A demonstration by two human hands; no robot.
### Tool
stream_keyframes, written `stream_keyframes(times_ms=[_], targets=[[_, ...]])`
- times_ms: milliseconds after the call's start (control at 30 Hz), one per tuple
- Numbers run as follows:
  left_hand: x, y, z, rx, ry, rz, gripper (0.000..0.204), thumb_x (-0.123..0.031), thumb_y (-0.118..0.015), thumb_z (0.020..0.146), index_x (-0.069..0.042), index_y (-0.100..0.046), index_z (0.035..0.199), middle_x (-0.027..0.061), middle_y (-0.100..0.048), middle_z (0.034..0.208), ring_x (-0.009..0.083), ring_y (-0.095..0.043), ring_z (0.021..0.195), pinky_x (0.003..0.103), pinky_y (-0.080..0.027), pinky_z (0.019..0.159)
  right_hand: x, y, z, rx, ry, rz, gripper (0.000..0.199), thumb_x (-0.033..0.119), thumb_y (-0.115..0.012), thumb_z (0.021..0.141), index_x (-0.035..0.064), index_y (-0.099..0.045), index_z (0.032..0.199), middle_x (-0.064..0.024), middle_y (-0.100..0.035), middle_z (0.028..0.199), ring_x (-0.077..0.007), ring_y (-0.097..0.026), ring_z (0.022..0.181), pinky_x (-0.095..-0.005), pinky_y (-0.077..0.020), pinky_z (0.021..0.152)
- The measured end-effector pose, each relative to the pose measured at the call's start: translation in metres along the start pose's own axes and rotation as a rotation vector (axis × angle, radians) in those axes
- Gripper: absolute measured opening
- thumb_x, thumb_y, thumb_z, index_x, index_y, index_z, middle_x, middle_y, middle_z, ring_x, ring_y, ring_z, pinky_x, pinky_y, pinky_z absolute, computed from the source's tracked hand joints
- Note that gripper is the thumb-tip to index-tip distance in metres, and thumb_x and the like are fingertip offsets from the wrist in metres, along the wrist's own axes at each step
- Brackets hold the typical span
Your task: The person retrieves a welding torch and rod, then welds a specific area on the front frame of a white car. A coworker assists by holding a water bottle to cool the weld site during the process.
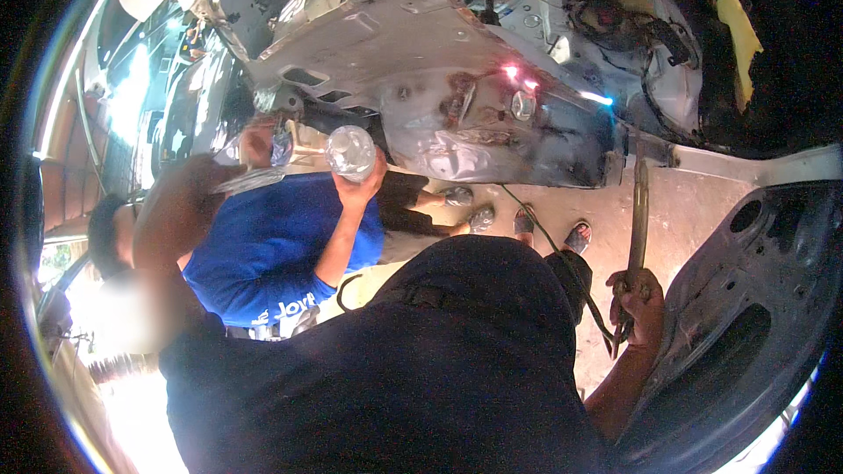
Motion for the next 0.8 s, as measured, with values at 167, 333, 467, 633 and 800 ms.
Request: stream_keyframes(times_ms=[167,333,467,633,800], targets=[[-0.017,0.01,0.023,-0.025,-0.084,0.289,0.028,-0.004,-0.069,0.088,-0.01,-0.082,0.112,0.0162,-0.076,0.102,0.037,-0.073,0.101,0.047,-0.055,0.094,-0.009,-0.003,-0.008,0.067,-0.017,0.089,0.041,0.023,-0.091,0.085,0.0075,-0.054,0.097,-0.0217,-0.07,0.102,-0.0114,-0.062,0.052,-0.0241,-0.0533,0.043],[-0.017,-0.004,0.046,0.012,-0.209,0.364,0.028,-0.007,-0.068,0.09,-0.016,-0.083,0.111,0.0153,-0.076,0.101,0.0366,-0.073,0.102,0.047,-0.055,0.096,-0.007,-0.006,-0.01,0.061,0.053,0.093,0.038,0.024,-0.088,0.089,0.0102,-0.052,0.093,-0.0215,-0.069,0.102,-0.0104,-0.061,0.05,-0.0218,-0.0515,0.042],[-0.021,-0.008,0.057,0.017,-0.206,0.372,0.029,-0.008,-0.066,0.09,-0.021,-0.085,0.11,0.0143,-0.077,0.101,0.0361,-0.073,0.103,0.047,-0.055,0.098,-0.009,-0.002,-0.013,0.029,0.094,0.092,0.038,0.024,-0.087,0.09,0.0106,-0.051,0.092,-0.0217,-0.07,0.102,-0.0097,-0.06,0.05,-0.0216,-0.0509,0.042],[-0.029,-0.023,0.068,0.091,-0.19,0.379,0.029,-0.01,-0.066,0.087,-0.021,-0.085,0.105,0.0136,-0.077,0.101,0.0351,-0.073,0.105,0.047,-0.056,0.098,-0.005,-0.004,-0.017,0.021,0.119,0.101,0.038,0.023,-0.086,0.091,0.0108,-0.051,0.092,-0.022,-0.07,0.102,-0.0086,-0.059,0.05,-0.0211,-0.0503,0.041],[-0.034,-0.024,0.075,0.082,-0.186,0.352,0.028,-0.008,-0.066,0.084,-0.017,-0.085,0.101,0.0148,-0.077,0.102,0.0358,-0.073,0.106,0.049,-0.058,0.095,-0.004,-0.005,-0.02,-0.007,0.118,0.104,0.037,0.023,-0.086,0.091,0.0109,-0.051,0.093,-0.0209,-0.07,0.101,-0.008,-0.059,0.05,-0.021,-0.0506,0.041]])
Point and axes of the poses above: each hand's wrist, its own z-axis towards the middle knuckle, its own y-axis out of the back of the hand, x = y × z, the point moved 10 cm from there along z, towards the middle knuckle
